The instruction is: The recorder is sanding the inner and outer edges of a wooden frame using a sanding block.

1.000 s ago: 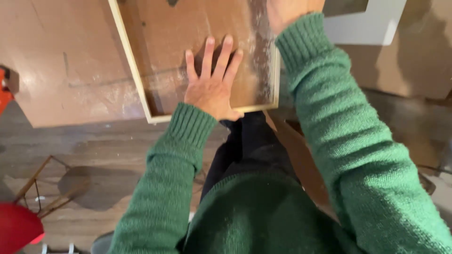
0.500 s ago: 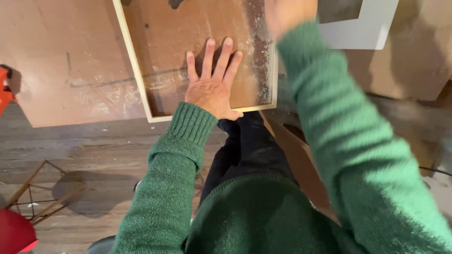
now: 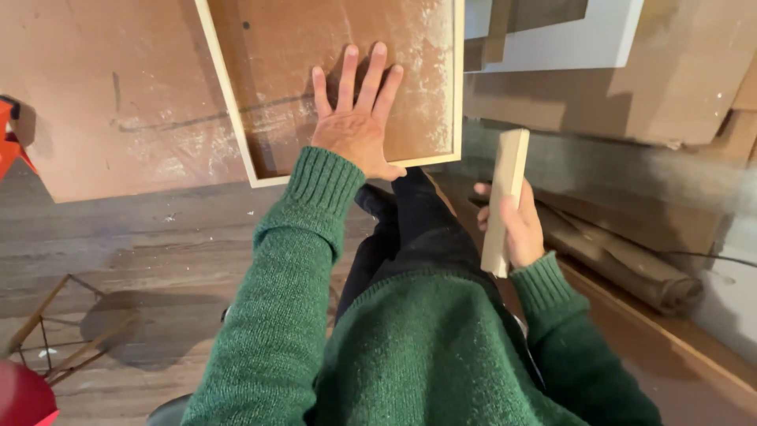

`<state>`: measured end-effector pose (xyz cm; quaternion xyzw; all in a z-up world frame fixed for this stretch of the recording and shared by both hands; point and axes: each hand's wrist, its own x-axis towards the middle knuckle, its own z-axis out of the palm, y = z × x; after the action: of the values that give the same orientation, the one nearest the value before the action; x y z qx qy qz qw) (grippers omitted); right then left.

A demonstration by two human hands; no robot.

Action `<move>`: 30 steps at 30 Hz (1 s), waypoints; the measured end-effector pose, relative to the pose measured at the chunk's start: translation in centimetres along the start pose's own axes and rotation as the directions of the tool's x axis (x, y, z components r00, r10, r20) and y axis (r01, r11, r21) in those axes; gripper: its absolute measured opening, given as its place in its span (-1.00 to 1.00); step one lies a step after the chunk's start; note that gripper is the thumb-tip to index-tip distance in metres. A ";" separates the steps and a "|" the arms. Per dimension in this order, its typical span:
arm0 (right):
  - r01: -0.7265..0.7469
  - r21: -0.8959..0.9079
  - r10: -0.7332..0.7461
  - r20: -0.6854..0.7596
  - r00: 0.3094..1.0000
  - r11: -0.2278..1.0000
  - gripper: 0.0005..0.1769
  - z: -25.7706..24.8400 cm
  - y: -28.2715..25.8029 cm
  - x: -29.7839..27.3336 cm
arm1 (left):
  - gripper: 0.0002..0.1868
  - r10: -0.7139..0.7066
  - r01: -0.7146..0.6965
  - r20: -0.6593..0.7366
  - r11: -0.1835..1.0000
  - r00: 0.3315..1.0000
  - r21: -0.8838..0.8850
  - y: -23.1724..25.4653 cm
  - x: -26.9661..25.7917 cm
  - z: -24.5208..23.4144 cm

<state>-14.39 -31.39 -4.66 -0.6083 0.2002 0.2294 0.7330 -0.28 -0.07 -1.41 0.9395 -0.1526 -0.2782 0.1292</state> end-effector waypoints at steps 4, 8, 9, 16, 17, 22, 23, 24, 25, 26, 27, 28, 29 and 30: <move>0.138 -0.264 -0.123 0.071 0.990 0.955 -0.24 4.1 -4.0 1.9 | 0.63 0.001 -0.001 -0.006 1.000 1.000 0.023 0.1 0.2 -0.3; 0.289 -0.555 -0.316 0.049 0.947 0.780 -0.13 8.3 -7.7 0.9 | 0.63 0.012 -0.012 -0.027 1.000 1.000 0.015 0.1 0.0 0.1; 0.241 -0.686 -0.323 0.008 0.946 0.687 -0.08 9.4 -8.5 0.7 | 0.63 0.015 -0.014 -0.051 1.000 0.999 0.014 -0.1 0.1 0.0; 0.531 -0.787 -0.571 0.290 0.768 0.314 -0.09 11.4 -9.3 6.9 | 0.59 0.006 -0.005 -0.085 1.000 0.996 0.012 0.1 -0.2 -0.5; 0.511 -0.786 -0.567 0.259 0.782 0.347 -0.11 11.8 -10.3 9.9 | 0.58 0.010 -0.010 -0.092 1.000 0.996 0.001 0.1 -0.4 -0.5; 0.448 -0.858 -0.618 0.214 0.756 0.251 -0.35 11.6 -13.4 25.3 | 0.55 -0.020 0.017 -0.081 0.999 0.997 -0.034 0.4 -0.2 -1.5; 0.384 -0.879 -0.546 0.181 0.818 0.284 -0.47 11.8 -13.4 24.9 | 0.53 -0.020 0.017 -0.072 0.999 0.997 -0.037 0.3 -0.4 -1.4; 0.307 -0.901 -0.467 0.139 0.873 0.307 -0.58 11.7 -13.6 24.4 | 0.52 -0.011 0.009 -0.061 0.999 0.998 -0.045 0.4 -0.5 -1.3; 0.293 -0.903 -0.453 0.129 0.882 0.313 -0.58 11.8 -12.9 19.4 | 0.52 -0.007 0.004 -0.044 0.999 0.999 -0.052 0.9 -1.1 -1.1; 0.410 -0.841 -0.517 0.189 0.835 0.354 -0.33 12.4 -13.1 15.9 | 0.51 -0.008 0.005 -0.064 0.999 0.998 -0.050 0.7 -0.6 -1.5; 0.522 -0.763 -0.581 0.241 0.777 0.381 -0.06 13.0 -13.2 12.3 | 0.50 -0.009 0.005 -0.084 0.999 0.996 -0.048 0.5 -0.2 -2.0; 0.528 -0.760 -0.585 0.246 0.773 0.378 -0.06 13.0 -12.9 12.1 | 0.50 -0.013 0.008 -0.090 0.999 0.996 -0.046 0.4 -0.1 -2.2; 0.531 -0.769 -0.596 0.251 0.763 0.356 -0.05 13.0 -12.6 11.8 | 0.50 -0.022 0.018 -0.064 0.998 0.998 -0.065 0.3 -0.1 -2.3; 0.526 -0.780 -0.602 0.250 0.758 0.338 -0.04 12.8 -12.0 11.1 | 0.51 -0.026 0.024 -0.031 0.996 0.999 -0.086 0.5 -0.2 -2.1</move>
<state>1.81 -19.66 0.82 -0.9128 -0.1216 0.0014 0.3899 0.64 -0.10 0.60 0.9392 -0.1266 -0.2711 0.1684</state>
